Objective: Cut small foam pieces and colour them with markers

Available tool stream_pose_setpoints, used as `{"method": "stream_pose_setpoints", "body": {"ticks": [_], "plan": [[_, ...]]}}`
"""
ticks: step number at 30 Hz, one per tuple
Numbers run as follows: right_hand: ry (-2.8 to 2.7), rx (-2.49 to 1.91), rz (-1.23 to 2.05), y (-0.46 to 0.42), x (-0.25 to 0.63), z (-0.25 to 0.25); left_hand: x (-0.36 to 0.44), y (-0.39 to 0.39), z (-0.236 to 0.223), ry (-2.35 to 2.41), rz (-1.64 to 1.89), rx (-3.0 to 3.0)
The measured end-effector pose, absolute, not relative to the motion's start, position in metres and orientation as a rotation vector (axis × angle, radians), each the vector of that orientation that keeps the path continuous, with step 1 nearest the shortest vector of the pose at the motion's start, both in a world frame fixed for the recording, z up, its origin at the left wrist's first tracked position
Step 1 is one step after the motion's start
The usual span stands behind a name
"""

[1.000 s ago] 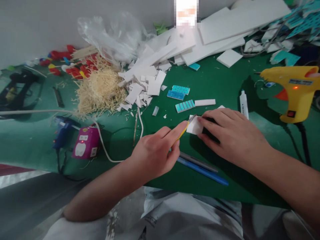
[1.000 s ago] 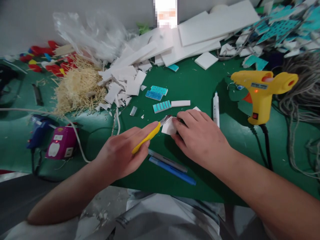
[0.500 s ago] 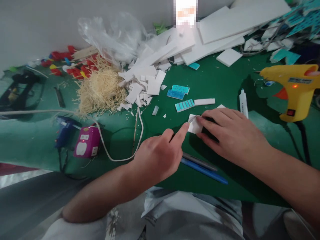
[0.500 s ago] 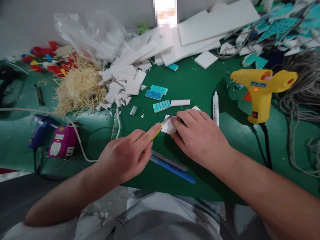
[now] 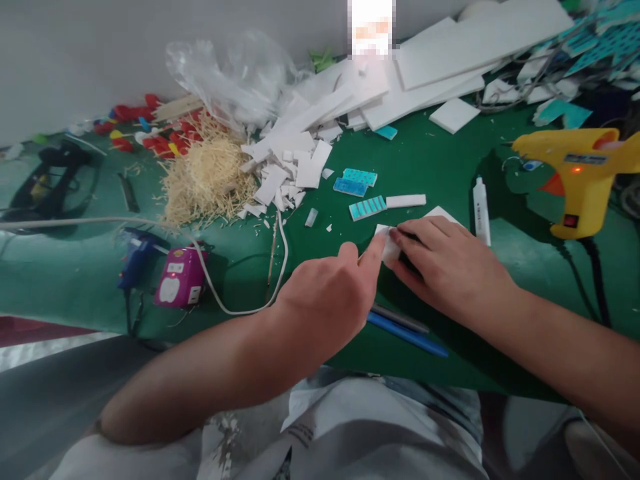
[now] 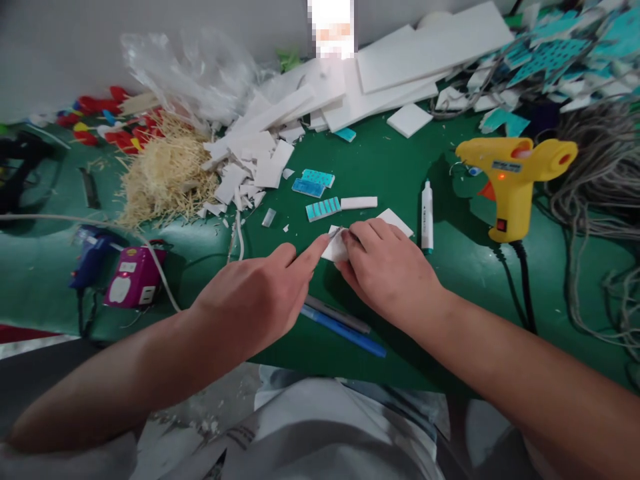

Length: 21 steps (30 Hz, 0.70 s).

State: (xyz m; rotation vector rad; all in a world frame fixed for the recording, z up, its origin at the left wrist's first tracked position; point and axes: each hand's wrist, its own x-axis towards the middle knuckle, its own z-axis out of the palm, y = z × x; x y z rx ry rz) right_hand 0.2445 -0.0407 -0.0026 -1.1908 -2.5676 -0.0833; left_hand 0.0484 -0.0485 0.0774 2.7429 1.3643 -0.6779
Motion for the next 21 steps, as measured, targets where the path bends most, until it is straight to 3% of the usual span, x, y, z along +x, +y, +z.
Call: {"method": "stream_pose_setpoints", "body": {"ticks": [7, 21], "plan": [[-2.6, -1.229, -0.117, -0.042, 0.241, 0.0, 0.044, -0.055, 0.084, 1.358, -0.865, 2.754], [-2.595, -1.225, -0.107, -0.042, 0.242, -0.002, 0.01, -0.071, 0.075, 1.311, -0.598, 2.868]]}}
